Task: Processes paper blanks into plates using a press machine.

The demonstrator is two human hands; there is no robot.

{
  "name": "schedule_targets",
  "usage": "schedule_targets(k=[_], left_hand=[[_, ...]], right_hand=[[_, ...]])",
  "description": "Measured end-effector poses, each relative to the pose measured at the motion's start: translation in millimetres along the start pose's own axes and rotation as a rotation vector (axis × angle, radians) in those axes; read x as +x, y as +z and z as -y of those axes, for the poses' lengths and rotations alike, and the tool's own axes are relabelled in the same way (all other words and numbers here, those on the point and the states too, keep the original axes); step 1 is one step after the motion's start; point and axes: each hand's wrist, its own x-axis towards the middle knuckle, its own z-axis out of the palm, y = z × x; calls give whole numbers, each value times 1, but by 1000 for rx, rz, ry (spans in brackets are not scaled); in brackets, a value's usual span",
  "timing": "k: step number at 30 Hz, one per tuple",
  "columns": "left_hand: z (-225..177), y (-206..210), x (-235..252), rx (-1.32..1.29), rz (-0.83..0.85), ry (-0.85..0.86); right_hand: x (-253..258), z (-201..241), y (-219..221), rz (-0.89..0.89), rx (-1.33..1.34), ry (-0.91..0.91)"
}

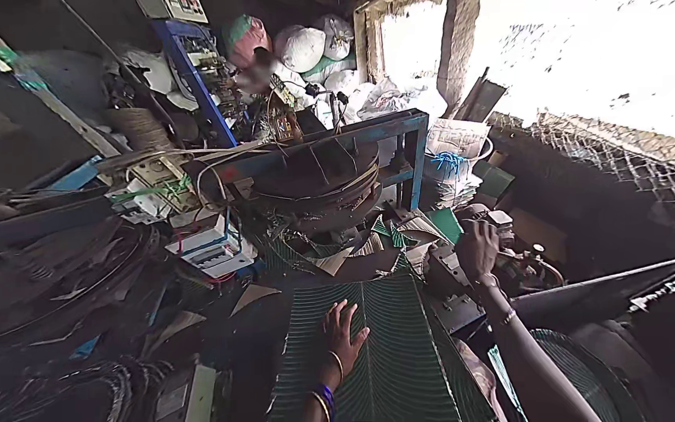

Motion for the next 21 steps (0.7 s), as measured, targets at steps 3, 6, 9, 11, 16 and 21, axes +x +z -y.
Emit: schedule_targets(k=[3,6,9,11,16,21], left_hand=[[2,0,0,-14,-10,11],[2,2,1,-69,1,8],[17,-7,1,-392,-138,75],[26,-18,-6,-552,-257,119],[64,-56,-67,-420,-298,51],[101,-66,-152,-390,-341,-185]], right_hand=[[6,6,12,94,-44,25],[1,-1,-2,112,23,42],[-31,-15,-43,-46,268,125],[-66,-36,-65,-194,434,171],[-95,-63,-67,-241,439,242],[-90,-56,-69,-208,464,296]])
